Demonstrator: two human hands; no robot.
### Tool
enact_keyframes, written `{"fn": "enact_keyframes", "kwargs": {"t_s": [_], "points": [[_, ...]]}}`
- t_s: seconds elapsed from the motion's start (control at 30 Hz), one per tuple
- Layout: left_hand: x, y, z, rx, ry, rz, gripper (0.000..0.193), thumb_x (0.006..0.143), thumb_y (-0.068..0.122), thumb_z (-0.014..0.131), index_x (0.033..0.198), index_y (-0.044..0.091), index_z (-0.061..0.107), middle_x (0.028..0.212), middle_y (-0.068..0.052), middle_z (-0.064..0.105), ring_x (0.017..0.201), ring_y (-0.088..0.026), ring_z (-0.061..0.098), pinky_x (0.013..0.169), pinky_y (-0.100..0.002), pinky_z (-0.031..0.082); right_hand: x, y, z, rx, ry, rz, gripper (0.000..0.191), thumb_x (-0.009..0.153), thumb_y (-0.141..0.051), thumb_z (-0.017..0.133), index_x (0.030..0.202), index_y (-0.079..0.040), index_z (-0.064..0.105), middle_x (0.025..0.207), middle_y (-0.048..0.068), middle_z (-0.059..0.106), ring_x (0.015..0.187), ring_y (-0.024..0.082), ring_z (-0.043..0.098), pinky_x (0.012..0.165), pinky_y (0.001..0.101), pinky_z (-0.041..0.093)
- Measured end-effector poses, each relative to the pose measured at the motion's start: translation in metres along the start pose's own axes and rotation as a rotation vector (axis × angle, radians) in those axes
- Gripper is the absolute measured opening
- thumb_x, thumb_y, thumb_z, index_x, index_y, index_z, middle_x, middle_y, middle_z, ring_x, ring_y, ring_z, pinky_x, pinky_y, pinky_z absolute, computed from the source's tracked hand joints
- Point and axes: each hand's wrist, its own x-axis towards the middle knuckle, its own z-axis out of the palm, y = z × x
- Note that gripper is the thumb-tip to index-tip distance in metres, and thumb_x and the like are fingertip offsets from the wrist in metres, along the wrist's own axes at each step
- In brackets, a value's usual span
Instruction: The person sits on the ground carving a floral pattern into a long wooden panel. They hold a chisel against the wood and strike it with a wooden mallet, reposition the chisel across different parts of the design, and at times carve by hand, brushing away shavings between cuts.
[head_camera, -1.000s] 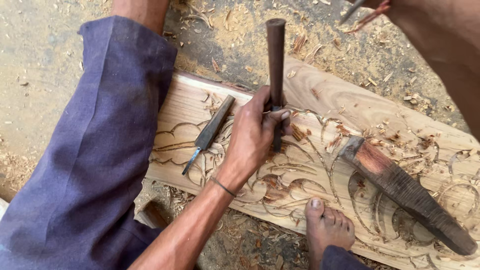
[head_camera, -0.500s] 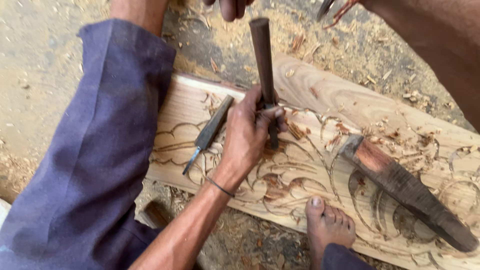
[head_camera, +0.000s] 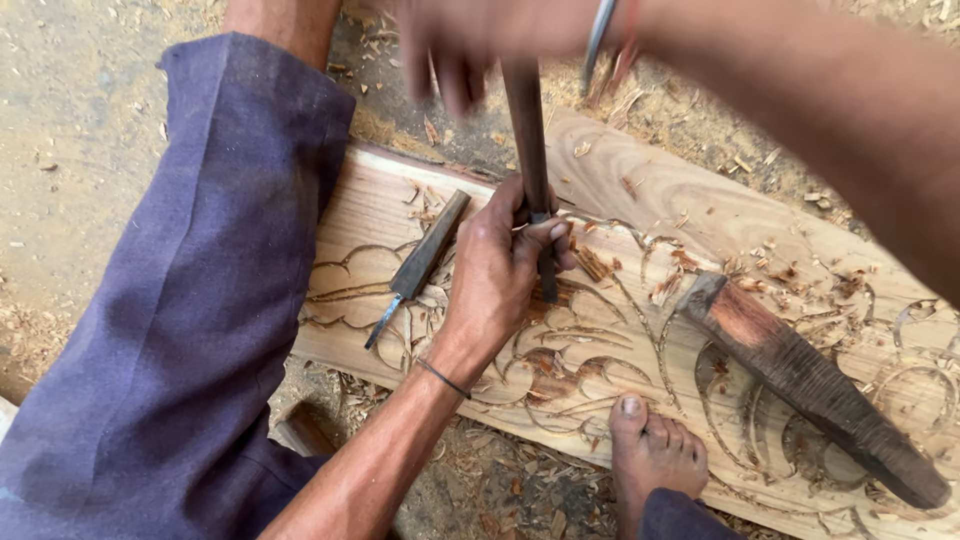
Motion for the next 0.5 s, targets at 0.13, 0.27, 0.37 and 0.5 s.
{"fn": "enact_keyframes", "kwargs": {"t_s": [0.13, 0.27, 0.37, 0.5], "points": [[-0.003, -0.001, 0.001, 0.007, 0.004, -0.014, 0.008, 0.098, -0.004, 0.057, 0.105, 0.000, 0.057, 0.077, -0.004, 0.067, 0.067, -0.011, 0.070, 0.058, -0.026, 0.056, -0.002, 0.014, 0.012, -0.095, -0.013, 0.114, 0.060, 0.111, -0.047, 0.032, 0.103, -0.003, 0.071, 0.085, 0.011, 0.074, 0.079, 0.019, 0.077, 0.071, 0.0388, 0.065], [-0.005, -0.002, 0.002, 0.030, 0.012, 0.008, 0.009, 0.099, -0.001, 0.058, 0.108, -0.001, 0.058, 0.076, -0.005, 0.068, 0.068, -0.011, 0.071, 0.057, -0.026, 0.056, -0.011, 0.013, 0.006, -0.086, 0.008, 0.029, 0.059, 0.113, -0.047, 0.032, 0.106, -0.002, 0.070, 0.088, 0.012, 0.073, 0.083, 0.020, 0.076, 0.075, 0.0387, 0.064], [-0.004, -0.003, -0.003, -0.041, -0.050, -0.039, 0.008, 0.101, 0.002, 0.057, 0.109, -0.002, 0.058, 0.077, -0.006, 0.069, 0.068, -0.012, 0.071, 0.058, -0.027, 0.058, -0.020, 0.008, 0.005, -0.093, 0.019, 0.026, 0.059, 0.114, -0.047, 0.032, 0.108, -0.001, 0.069, 0.090, 0.013, 0.073, 0.086, 0.021, 0.076, 0.077, 0.0385, 0.064], [0.001, -0.003, -0.009, -0.182, -0.077, -0.121, 0.007, 0.103, 0.002, 0.055, 0.107, -0.002, 0.056, 0.078, -0.008, 0.069, 0.065, -0.016, 0.073, 0.056, -0.030, 0.064, -0.028, 0.017, -0.001, -0.072, 0.077, -0.060, 0.059, 0.115, -0.046, 0.032, 0.110, 0.001, 0.068, 0.093, 0.013, 0.072, 0.089, 0.022, 0.075, 0.081, 0.0383, 0.064]]}}
